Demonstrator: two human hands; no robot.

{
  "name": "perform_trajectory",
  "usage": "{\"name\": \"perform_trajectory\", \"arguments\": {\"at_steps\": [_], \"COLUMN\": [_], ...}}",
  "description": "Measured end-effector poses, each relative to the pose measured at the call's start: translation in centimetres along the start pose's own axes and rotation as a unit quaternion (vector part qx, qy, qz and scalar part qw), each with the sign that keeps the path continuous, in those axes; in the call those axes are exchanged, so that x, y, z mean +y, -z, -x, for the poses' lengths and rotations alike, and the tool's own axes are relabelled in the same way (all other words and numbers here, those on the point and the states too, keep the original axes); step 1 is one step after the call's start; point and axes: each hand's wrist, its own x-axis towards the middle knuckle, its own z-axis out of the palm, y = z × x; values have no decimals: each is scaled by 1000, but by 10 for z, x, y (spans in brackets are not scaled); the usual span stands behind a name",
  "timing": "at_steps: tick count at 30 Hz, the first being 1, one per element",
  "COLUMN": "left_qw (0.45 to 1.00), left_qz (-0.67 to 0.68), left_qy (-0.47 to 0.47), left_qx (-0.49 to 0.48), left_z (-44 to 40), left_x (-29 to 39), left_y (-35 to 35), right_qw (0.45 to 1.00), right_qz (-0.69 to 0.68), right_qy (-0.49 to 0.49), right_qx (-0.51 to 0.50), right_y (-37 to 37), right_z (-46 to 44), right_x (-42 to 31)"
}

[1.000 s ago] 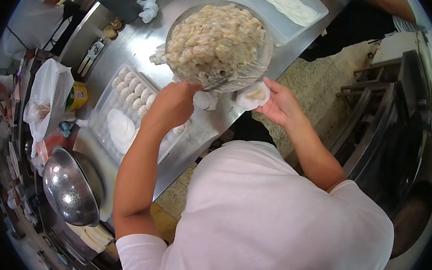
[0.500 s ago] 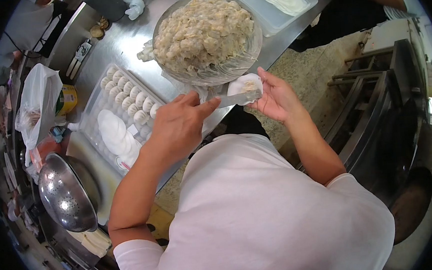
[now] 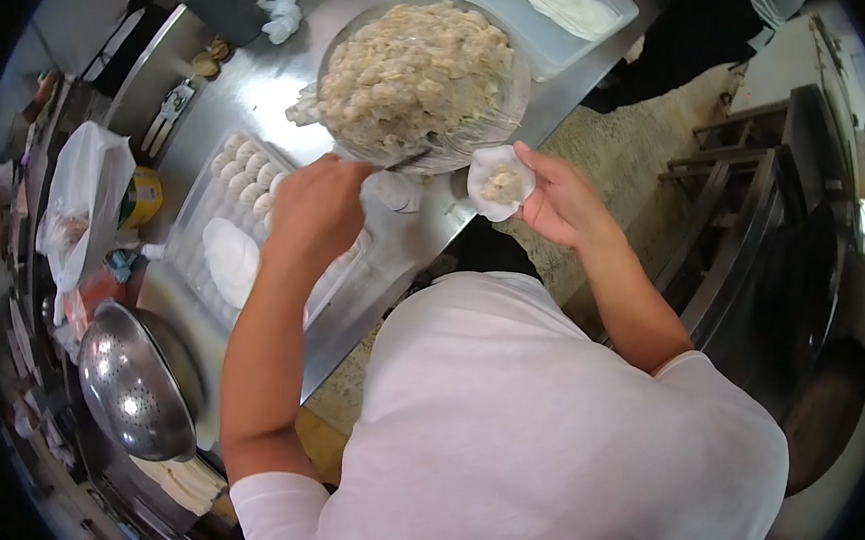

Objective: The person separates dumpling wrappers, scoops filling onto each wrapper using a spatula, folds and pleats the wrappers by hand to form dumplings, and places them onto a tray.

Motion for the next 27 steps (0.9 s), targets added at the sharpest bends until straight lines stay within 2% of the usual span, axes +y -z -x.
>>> {"name": "perform_trajectory", "arguments": {"at_steps": [2, 4, 5, 6, 7, 8, 9, 10, 11, 12, 14, 15, 17, 18, 20, 21, 23, 24, 25, 27], "left_qw": [999, 982, 982, 937, 740, 742, 650, 546, 544, 514, 468, 468, 500, 500, 460, 461, 446, 520, 518, 637], "left_qz": [-7, -35, -37, 343, 669, 668, 754, 828, 830, 850, 876, 876, 856, 856, 885, 884, 881, 833, 834, 700], "left_qy": [-9, -37, -34, 11, 52, 52, 88, 122, 121, 114, 113, 115, 130, 130, 18, 18, -36, -13, -14, -59], "left_qx": [37, 182, 182, 71, -47, -40, -39, -38, -31, -12, 12, 20, 32, 33, 75, 76, 155, 190, 193, 318], "left_z": [-5, -9, -6, -2, 2, 4, 6, 7, 11, 18, 33, 40, 57, 64, 80, 85, 90, 94, 95, 95], "left_x": [-9, 9, 17, 24, 28, 31, 33, 33, 29, 25, 19, 18, 19, 18, 14, 23, 46, 47, 47, 46], "left_y": [-20, -22, -24, -25, -26, -29, -32, -33, -32, -22, -4, 4, 12, 7, -9, -10, -10, -5, -4, -2], "right_qw": [1000, 1000, 999, 999, 1000, 999, 999, 991, 968, 967, 911, 910, 764, 764, 810, 811, 895, 894, 893, 891], "right_qz": [6, -11, -35, -36, -19, -1, 4, 113, 221, 227, 343, 343, 568, 568, 522, 521, 327, 330, 330, 333], "right_qy": [3, 2, -2, -4, -3, -1, 0, 53, 103, 97, 171, 168, 281, 281, 240, 240, 209, 208, 217, 227], "right_qx": [-23, -15, 3, -1, -24, -48, -54, -57, -59, -66, -151, -159, -119, -120, -118, -120, -219, -221, -214, -211], "right_y": [-16, -47, -57, -58, -57, -59, -66, -76, -84, -88, -95, -95, -93, -96, -107, -119, -147, -150, -153, -160], "right_z": [1, 3, 4, -1, -8, -14, -15, -14, -11, -7, -2, -3, -4, -2, 7, 13, 24, 29, 32, 35], "right_x": [-3, -9, -8, -5, -3, -2, 0, 4, 8, 10, 16, 17, 21, 23, 24, 26, 35, 37, 39, 41]}}
